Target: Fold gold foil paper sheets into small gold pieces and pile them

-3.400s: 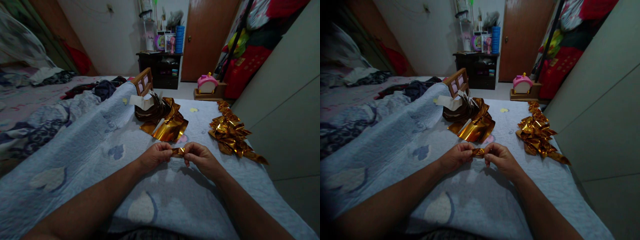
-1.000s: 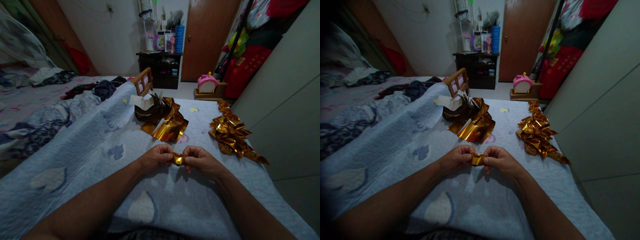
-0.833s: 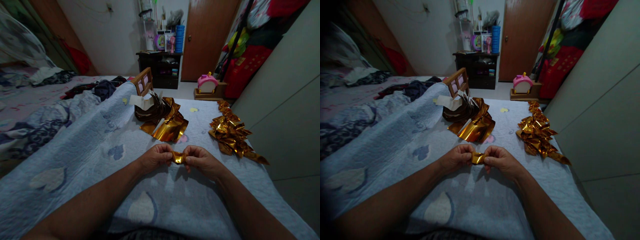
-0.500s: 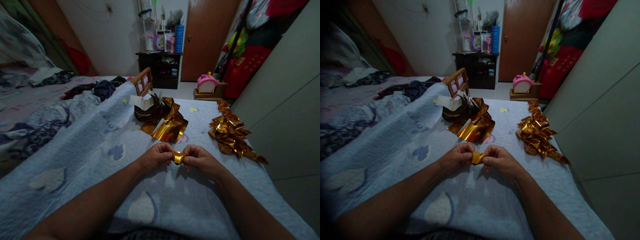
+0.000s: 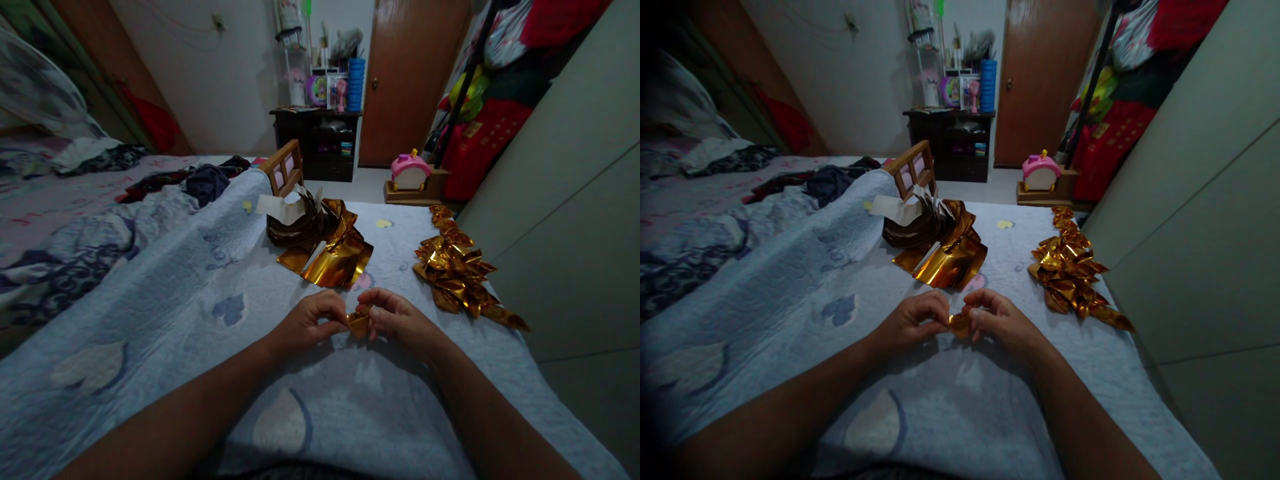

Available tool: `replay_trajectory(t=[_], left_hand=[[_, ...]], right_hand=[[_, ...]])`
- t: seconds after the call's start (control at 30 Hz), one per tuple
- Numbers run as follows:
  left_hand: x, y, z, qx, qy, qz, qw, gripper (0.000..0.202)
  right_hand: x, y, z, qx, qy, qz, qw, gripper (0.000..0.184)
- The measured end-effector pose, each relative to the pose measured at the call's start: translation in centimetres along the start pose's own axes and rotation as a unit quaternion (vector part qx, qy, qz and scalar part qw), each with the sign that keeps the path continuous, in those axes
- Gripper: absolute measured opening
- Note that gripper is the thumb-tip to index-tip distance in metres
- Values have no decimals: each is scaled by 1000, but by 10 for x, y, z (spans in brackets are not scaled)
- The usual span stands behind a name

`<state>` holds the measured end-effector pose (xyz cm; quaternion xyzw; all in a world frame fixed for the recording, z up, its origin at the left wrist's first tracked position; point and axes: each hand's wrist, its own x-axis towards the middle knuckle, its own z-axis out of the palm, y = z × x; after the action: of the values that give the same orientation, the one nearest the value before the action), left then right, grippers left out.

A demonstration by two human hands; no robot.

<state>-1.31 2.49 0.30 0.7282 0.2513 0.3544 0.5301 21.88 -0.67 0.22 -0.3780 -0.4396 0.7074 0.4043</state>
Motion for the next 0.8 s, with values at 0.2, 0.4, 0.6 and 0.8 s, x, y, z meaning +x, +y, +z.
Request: replay_trajectory(t=[0.2,0.4,0.6,0.8], left_hand=[[-4,2,3,182,-17,93,979,18],[-5,5,9,255,0,98,962,18],[-6,6,13,279,-6,112,954,19],[-8,-2,15,312,2,167,935,30]], right_hand=[[2,-3,-1,-105,36,-42,993,32],[2,-4,0,-170,95,-48,980,29],[6,-2,0,-191,126,-60,972,16],[7,-1,-4,-279,179,-103,938,9]])
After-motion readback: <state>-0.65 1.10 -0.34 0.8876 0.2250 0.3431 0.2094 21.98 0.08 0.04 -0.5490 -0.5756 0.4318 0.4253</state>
